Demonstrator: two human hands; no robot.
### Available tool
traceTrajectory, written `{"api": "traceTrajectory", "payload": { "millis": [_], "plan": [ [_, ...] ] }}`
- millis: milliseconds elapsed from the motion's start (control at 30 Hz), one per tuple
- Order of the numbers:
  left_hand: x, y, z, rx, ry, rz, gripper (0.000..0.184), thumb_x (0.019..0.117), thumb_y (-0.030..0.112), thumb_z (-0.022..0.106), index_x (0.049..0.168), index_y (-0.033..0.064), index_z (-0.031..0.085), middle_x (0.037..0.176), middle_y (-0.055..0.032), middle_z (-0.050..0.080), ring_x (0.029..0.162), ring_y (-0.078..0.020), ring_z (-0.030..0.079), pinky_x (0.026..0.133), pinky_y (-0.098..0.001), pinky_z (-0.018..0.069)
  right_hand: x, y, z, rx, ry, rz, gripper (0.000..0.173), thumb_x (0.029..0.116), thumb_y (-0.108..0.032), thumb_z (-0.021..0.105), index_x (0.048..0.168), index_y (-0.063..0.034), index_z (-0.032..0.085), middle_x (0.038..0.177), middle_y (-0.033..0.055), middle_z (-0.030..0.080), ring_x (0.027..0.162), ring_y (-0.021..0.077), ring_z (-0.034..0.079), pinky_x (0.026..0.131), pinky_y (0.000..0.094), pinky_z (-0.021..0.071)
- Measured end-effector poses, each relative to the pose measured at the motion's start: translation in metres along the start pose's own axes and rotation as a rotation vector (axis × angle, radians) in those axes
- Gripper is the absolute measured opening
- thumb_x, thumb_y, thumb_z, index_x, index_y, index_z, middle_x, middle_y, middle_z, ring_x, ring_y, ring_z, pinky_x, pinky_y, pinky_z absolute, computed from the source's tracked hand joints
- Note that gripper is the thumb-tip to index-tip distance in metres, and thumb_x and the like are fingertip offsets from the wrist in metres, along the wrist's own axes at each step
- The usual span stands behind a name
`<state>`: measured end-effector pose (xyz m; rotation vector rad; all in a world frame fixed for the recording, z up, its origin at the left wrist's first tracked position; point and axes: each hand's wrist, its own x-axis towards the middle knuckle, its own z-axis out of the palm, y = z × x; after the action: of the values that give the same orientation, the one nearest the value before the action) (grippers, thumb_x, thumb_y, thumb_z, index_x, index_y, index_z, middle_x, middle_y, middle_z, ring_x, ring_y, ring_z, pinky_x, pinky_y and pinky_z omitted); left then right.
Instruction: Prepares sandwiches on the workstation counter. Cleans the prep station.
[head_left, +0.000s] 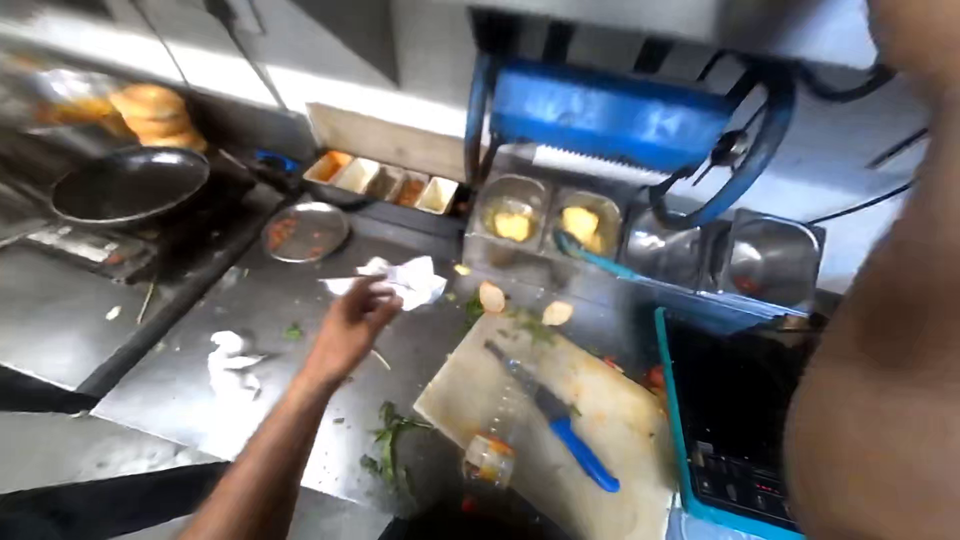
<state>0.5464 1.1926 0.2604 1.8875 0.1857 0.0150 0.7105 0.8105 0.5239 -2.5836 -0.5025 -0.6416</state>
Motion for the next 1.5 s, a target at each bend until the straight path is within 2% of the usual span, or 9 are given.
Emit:
{"api": "traceTrajectory", "payload": {
  "millis": [100,200,300,533,667,800,1067,1233,1500],
  "plan": [
    [-0.073,-0.081,0.031,0.115,-0.243,-0.131,0.052,0.0946,0.022,0.071,0.14,0.0039,0.054,0.105,-0.0121,0.072,0.088,-0.0214,0.072,0.081,-0.0422,0.0614,-0.177,-0.009,0.066,0.06,-0.235,0.178,0.043,0.0997,-0.032,0.063,0.134,-0.0068,0.06,0.115,0.0124,0.068,0.1,0.0215,0.068,0.087,0.0459,0.0586],
    [-0.126,-0.091,0.093,0.161,-0.476,-0.206,0.099,0.0811,0.045,0.084,0.156,0.0079,0.032,0.114,-0.0153,0.069,0.088,-0.0242,0.073,0.079,-0.0433,0.0629,-0.322,0.02,0.172,0.074,-0.901,0.593,0.072,0.0924,-0.032,0.073,0.156,-0.0171,0.043,0.14,0.026,0.054,0.125,0.0435,0.057,0.102,0.0587,0.0491],
    [-0.133,-0.095,0.144,0.223,-0.51,-0.199,0.127,0.0737,0.044,0.091,0.164,0.0091,0.009,0.126,-0.0207,0.067,0.106,-0.0307,0.071,0.097,-0.0483,0.056,-0.38,0.032,0.214,0.091,-0.782,0.647,0.078,0.0875,-0.023,0.072,0.159,-0.0192,0.04,0.148,0.0282,0.046,0.133,0.0464,0.049,0.105,0.0566,0.0473],
    [-0.144,-0.062,0.116,0.365,-0.416,-0.094,0.084,0.0984,0.031,0.066,0.164,0.0085,0.019,0.092,-0.0159,0.075,0.08,-0.0347,0.074,0.079,-0.057,0.0596,-0.316,0.004,0.238,0.084,-0.722,0.184,0.097,0.078,-0.023,0.083,0.16,-0.0416,0.034,0.172,0.0124,0.012,0.157,0.0403,0.014,0.122,0.0641,0.0227],
    [-0.131,-0.016,0.073,0.576,-0.047,0.362,0.053,0.0983,0.037,0.06,0.14,0.0034,0.06,0.072,-0.0078,0.07,0.054,-0.0226,0.066,0.051,-0.0463,0.0568,-0.314,-0.035,0.245,0.341,-0.473,-0.222,0.091,0.0746,-0.049,0.086,0.154,-0.0274,0.047,0.16,0.0084,0.044,0.15,0.0335,0.036,0.118,0.0728,0.0235],
    [-0.111,0.009,0.059,0.463,0.134,0.613,0.052,0.0985,0.049,0.06,0.128,0.0062,0.064,0.07,-0.0007,0.068,0.052,-0.0097,0.059,0.046,-0.0295,0.0507,-0.316,-0.061,0.247,0.624,-0.244,-0.156,0.091,0.0734,-0.051,0.088,0.144,-0.0073,0.051,0.137,0.0145,0.062,0.131,0.0205,0.058,0.117,0.0458,0.0432],
    [-0.089,-0.036,0.043,0.168,-0.018,0.318,0.074,0.092,0.048,0.073,0.145,0.0024,0.051,0.105,-0.0074,0.071,0.088,-0.0127,0.068,0.079,-0.0304,0.0604,-0.319,-0.078,0.258,0.677,-0.186,0.194,0.111,0.0645,-0.039,0.094,0.138,0.0216,0.037,0.126,0.0297,0.063,0.117,0.0178,0.066,0.103,0.0313,0.0536],
    [-0.077,-0.073,0.019,0.027,-0.122,0.186,0.077,0.0914,0.037,0.077,0.15,0.0,0.044,0.133,-0.0161,0.063,0.112,-0.0207,0.067,0.096,-0.0375,0.0575,-0.292,-0.108,0.302,0.729,-0.355,0.205,0.117,0.0612,-0.031,0.097,0.145,0.0189,0.032,0.134,0.0301,0.059,0.124,0.024,0.063,0.107,0.0363,0.0511],
    [0.134,-0.193,-0.202,-0.009,0.29,-0.402,0.049,0.102,0.025,0.063,0.143,0.0003,0.053,0.128,-0.0191,0.066,0.109,-0.0303,0.069,0.097,-0.0489,0.0561,-0.18,-0.198,0.403,0.82,-0.309,0.315,0.116,0.0669,-0.019,0.093,0.148,0.0205,0.02,0.139,0.0326,0.051,0.127,0.0177,0.058,0.108,0.0278,0.0485]
  ]
}}
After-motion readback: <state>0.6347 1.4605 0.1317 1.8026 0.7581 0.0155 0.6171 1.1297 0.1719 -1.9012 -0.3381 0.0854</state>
